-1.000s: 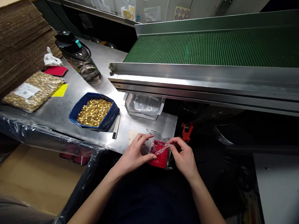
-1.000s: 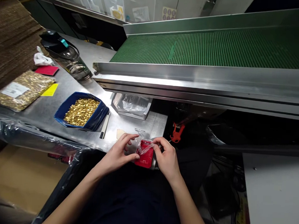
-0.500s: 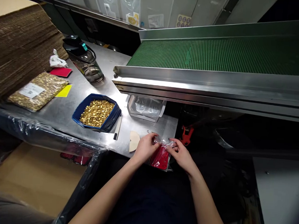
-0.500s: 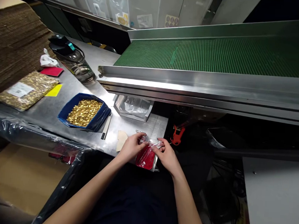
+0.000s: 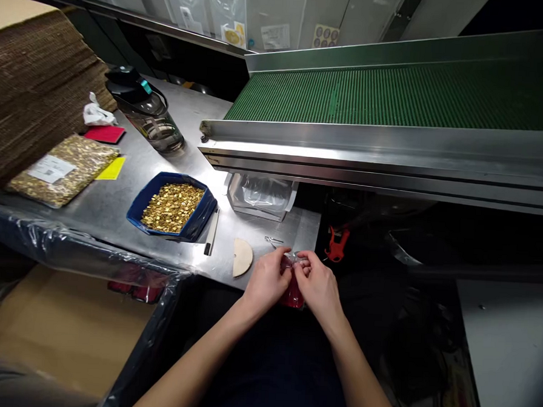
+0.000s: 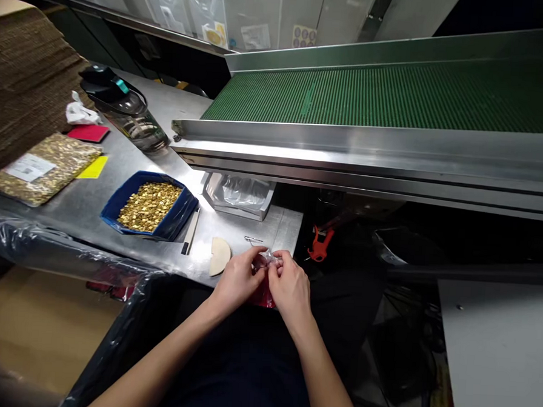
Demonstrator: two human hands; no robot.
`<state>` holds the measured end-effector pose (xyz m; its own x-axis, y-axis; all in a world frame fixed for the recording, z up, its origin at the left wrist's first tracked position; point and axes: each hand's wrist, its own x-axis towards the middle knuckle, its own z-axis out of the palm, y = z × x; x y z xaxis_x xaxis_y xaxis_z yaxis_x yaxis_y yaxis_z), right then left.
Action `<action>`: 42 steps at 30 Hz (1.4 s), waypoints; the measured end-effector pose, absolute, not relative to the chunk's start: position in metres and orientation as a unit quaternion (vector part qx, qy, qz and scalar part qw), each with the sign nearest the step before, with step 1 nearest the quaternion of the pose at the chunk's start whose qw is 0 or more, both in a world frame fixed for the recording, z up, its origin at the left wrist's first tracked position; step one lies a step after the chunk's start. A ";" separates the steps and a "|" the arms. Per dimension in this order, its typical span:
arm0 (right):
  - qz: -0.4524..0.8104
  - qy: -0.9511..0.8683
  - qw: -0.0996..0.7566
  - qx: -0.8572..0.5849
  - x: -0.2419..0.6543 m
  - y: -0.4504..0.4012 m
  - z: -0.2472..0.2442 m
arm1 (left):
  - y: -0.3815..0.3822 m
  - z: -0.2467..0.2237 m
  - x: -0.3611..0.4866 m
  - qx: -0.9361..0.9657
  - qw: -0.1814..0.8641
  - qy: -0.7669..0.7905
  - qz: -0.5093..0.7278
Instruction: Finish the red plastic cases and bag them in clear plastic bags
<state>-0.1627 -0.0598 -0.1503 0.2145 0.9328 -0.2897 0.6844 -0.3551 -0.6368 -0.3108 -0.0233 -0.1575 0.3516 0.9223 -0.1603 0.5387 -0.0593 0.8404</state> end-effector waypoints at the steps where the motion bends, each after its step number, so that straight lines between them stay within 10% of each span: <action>1: 0.337 -0.546 0.189 -0.744 -0.162 -0.060 -0.150 | -0.025 -0.157 -0.313 0.697 0.449 0.516 0.216; 26: 0.550 -0.427 0.288 -0.657 -0.115 -0.099 -0.183 | -0.053 -0.194 -0.337 0.821 0.377 0.370 0.216; 42: 0.641 -0.556 0.167 -0.501 -0.130 -0.117 -0.093 | -0.052 -0.147 -0.338 0.586 0.632 0.424 0.279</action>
